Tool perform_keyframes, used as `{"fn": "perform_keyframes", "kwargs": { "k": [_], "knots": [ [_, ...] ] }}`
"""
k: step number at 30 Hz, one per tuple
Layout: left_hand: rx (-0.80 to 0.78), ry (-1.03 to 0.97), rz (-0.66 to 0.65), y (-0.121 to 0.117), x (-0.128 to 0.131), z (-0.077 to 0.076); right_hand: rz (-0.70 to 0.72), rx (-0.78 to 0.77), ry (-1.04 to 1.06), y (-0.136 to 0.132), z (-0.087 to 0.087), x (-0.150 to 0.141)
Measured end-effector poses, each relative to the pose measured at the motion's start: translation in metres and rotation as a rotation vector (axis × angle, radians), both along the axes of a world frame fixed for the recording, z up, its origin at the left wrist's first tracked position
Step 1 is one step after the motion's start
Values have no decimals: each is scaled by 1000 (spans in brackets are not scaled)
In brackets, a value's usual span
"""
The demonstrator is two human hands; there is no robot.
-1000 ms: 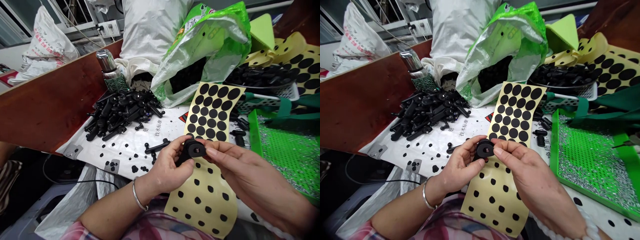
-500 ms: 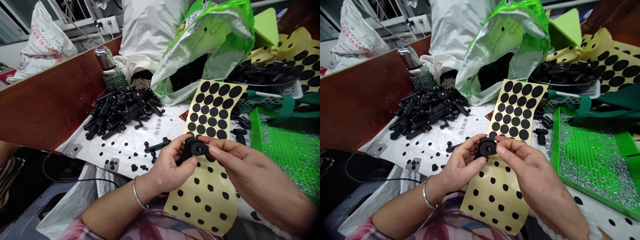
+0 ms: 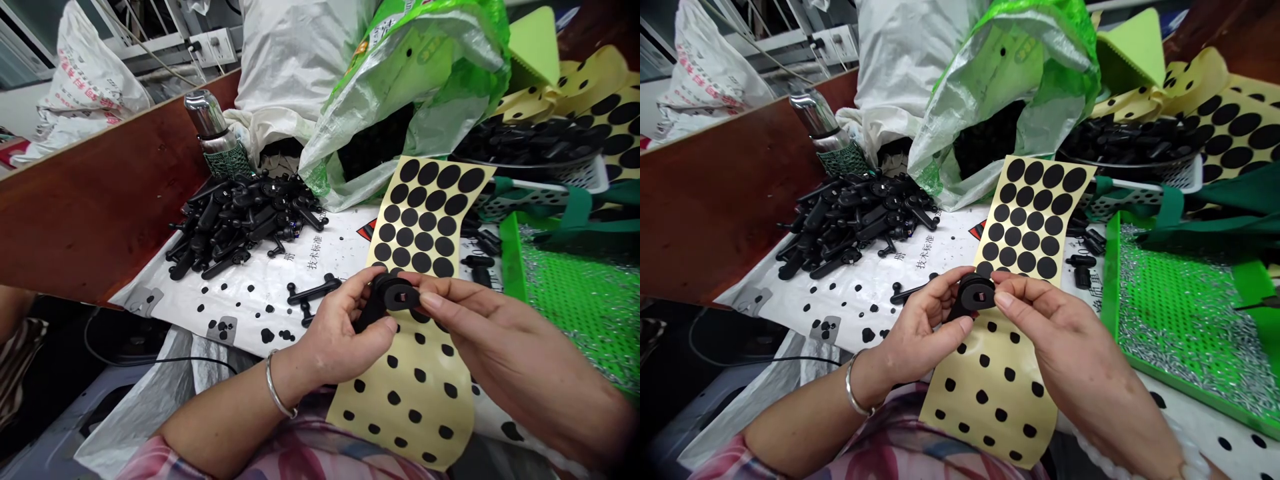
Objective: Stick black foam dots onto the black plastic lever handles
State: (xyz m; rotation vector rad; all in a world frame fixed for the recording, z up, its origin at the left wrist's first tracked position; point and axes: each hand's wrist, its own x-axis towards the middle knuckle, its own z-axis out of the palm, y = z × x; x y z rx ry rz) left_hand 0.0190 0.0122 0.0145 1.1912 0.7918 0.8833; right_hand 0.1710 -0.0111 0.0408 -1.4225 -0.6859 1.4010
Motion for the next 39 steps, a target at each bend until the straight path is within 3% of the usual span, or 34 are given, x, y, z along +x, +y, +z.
{"fn": "perform_keyframes", "kwargs": {
  "k": [14,28,39],
  "knots": [
    [50,6,-20,0,0,-3,20,39,-49,2,-4,3],
    [41,11,3,1,2,-10,-18,-67,39,1,-6,2],
    [44,38,26,3,3,-12,-13,62,-100,1,-11,1]
  ]
}}
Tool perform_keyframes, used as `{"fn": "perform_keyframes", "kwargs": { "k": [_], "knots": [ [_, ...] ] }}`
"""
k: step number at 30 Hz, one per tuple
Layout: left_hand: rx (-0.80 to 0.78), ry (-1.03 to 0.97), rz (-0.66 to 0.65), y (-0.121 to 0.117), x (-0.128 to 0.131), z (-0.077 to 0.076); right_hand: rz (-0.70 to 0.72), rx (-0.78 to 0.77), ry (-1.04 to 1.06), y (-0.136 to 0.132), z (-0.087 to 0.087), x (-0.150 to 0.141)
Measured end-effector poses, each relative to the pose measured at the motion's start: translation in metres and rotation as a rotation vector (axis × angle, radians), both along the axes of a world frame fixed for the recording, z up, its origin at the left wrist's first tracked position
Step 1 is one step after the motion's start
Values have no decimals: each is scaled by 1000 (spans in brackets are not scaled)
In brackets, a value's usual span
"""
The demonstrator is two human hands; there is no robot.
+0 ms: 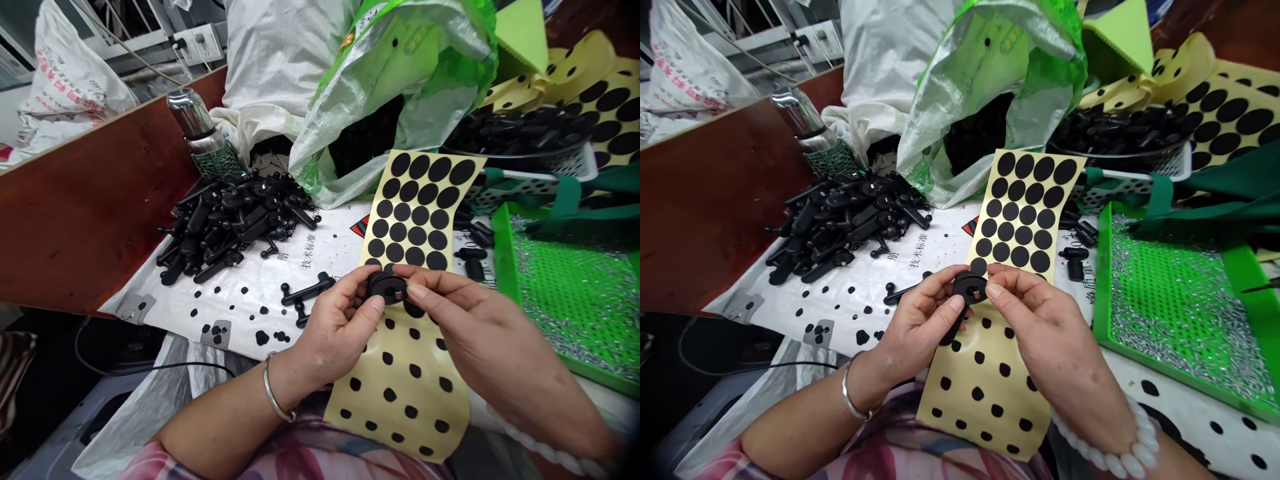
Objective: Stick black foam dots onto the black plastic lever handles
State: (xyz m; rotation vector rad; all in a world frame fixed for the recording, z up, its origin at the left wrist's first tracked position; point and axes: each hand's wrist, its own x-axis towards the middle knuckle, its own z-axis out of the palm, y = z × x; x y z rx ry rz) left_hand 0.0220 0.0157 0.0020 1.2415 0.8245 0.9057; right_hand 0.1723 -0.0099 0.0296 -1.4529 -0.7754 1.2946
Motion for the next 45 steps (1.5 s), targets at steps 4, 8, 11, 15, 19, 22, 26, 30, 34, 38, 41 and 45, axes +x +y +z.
{"fn": "perform_keyframes", "kwargs": {
  "k": [4,8,11,15,19,22,26,30,34,38,41,45],
  "knots": [
    [-18,8,10,0,-1,0,-6,64,-96,3,-1,-3],
    [-15,18,38,-1,0,0,-21,146,-264,5,-2,-4],
    [-19,10,51,-1,1,0,-44,196,-340,5,-4,-5],
    [-52,-5,54,-2,1,2,-53,249,-376,5,-7,-6],
    [-60,-19,59,-3,1,4,-41,309,-449,4,-9,-5],
    [-52,-31,65,-5,2,3,-36,361,-485,2,-12,-6],
    [-16,-47,83,-6,5,3,-87,463,-551,2,-14,-7],
    [-37,-91,95,-5,5,6,-114,336,-290,6,-6,-4],
    [-106,-165,41,-3,3,11,13,286,73,4,1,1],
    [-188,-160,54,-2,5,16,70,315,36,-1,1,0],
    [-195,-173,77,-3,8,17,103,338,-104,-4,5,-5],
    [-147,-178,105,-3,10,17,113,409,-186,-8,8,-8]
  ]
}}
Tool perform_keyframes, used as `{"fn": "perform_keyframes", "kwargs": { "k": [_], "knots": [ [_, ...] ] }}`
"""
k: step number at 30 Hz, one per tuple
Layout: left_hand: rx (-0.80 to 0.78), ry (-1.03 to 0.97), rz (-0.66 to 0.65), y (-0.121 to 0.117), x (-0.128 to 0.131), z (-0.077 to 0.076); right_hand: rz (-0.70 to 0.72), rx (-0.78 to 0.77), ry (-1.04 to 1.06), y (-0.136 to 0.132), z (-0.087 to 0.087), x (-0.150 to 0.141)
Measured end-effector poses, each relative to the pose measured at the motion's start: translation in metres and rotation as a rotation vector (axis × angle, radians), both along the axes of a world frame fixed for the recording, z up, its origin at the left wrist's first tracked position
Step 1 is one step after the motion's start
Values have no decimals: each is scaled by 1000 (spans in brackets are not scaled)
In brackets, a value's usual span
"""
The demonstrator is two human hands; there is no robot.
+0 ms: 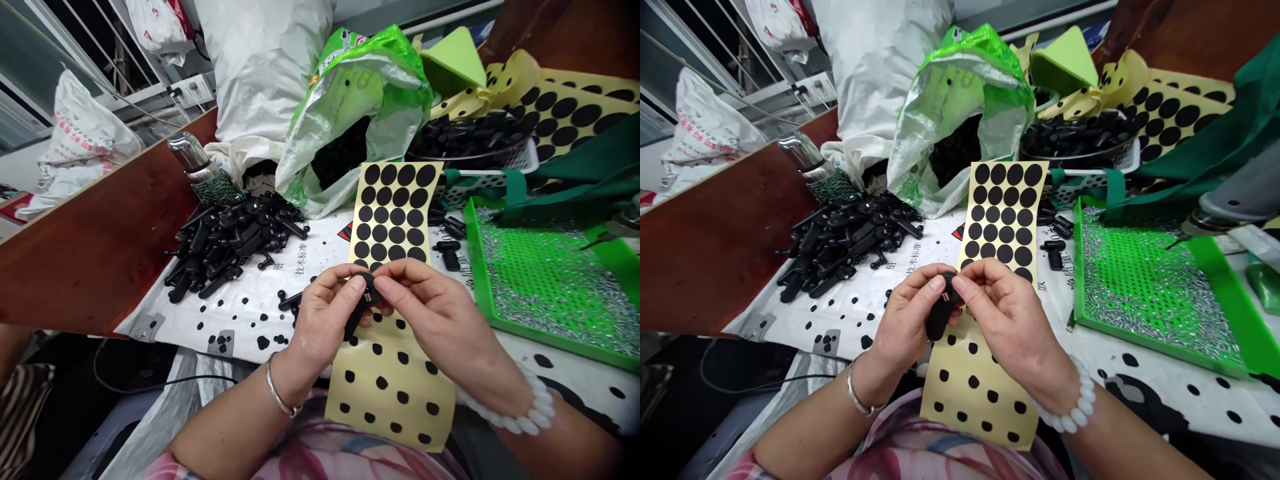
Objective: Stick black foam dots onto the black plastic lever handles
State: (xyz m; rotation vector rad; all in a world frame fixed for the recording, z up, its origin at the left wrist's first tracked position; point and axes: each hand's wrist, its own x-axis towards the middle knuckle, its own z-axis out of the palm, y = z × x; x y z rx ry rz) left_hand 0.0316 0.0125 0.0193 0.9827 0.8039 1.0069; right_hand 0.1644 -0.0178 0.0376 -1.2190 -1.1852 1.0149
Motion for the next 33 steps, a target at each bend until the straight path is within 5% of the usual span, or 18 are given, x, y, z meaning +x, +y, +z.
{"fn": "perform_keyframes", "kwargs": {
  "k": [9,13,18,20,25,28,33],
  "knots": [
    [66,92,68,-3,0,6,-6,124,-86,-5,-14,-8],
    [119,181,63,3,-25,15,60,54,53,-2,-13,-2],
    [433,639,377,33,-75,20,-82,19,4,1,-17,22],
    [483,886,402,47,-84,13,-154,-5,-119,0,-21,31],
    [572,1378,126,61,-73,-7,-178,127,-654,-5,-39,46],
    [602,1484,-79,60,-67,-7,-149,272,-973,-5,-52,54],
    [650,1602,-135,60,-69,-1,-142,306,-1352,-1,-66,61]
  ]
}}
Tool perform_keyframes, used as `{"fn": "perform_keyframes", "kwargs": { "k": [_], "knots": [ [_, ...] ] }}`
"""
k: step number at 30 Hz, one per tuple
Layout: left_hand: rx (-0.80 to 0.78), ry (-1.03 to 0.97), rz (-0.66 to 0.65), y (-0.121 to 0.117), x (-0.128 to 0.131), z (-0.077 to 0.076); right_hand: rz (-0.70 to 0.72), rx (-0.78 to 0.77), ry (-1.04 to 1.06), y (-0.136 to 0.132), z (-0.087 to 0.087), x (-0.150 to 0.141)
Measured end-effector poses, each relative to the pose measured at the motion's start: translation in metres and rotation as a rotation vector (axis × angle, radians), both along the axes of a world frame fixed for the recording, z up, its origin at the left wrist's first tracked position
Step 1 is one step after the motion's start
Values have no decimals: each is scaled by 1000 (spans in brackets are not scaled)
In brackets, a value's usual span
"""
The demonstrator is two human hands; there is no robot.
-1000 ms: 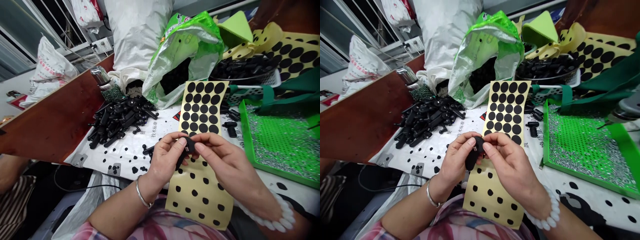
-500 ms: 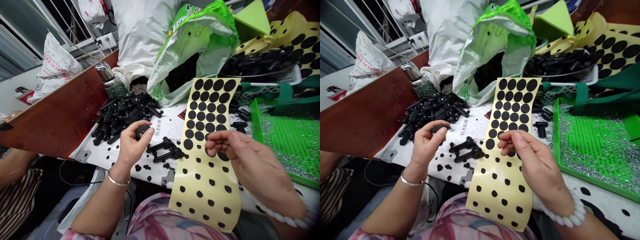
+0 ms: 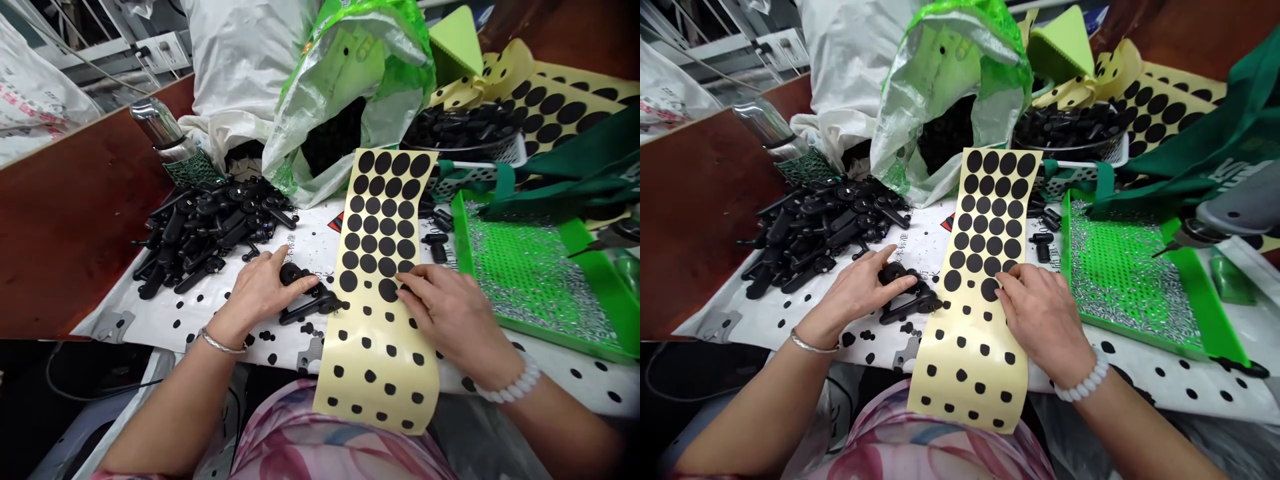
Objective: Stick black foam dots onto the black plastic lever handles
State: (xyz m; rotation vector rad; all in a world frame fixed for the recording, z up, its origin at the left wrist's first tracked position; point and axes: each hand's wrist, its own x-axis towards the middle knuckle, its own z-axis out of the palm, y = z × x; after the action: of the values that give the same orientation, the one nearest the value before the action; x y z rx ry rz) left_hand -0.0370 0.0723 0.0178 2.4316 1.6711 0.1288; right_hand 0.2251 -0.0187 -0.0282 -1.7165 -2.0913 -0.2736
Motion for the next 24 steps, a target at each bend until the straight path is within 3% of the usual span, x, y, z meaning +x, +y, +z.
{"fn": "perform_keyframes", "kwargs": {
  "k": [6,9,11,13,18,24],
  "knots": [
    [122,-47,-64,-4,14,6,-24,-111,-132,5,0,-7],
    [134,-168,-330,-11,32,9,-9,-129,-129,6,3,-9],
    [67,-196,-550,-15,46,8,12,-143,-117,8,5,-7],
    [-3,-173,-679,-19,59,2,38,-160,-96,12,6,-5],
    [-105,-96,-676,-19,74,-13,36,-172,-36,23,3,0],
    [-143,-87,-620,-21,74,-11,43,-123,-90,19,0,-7]
  ]
}}
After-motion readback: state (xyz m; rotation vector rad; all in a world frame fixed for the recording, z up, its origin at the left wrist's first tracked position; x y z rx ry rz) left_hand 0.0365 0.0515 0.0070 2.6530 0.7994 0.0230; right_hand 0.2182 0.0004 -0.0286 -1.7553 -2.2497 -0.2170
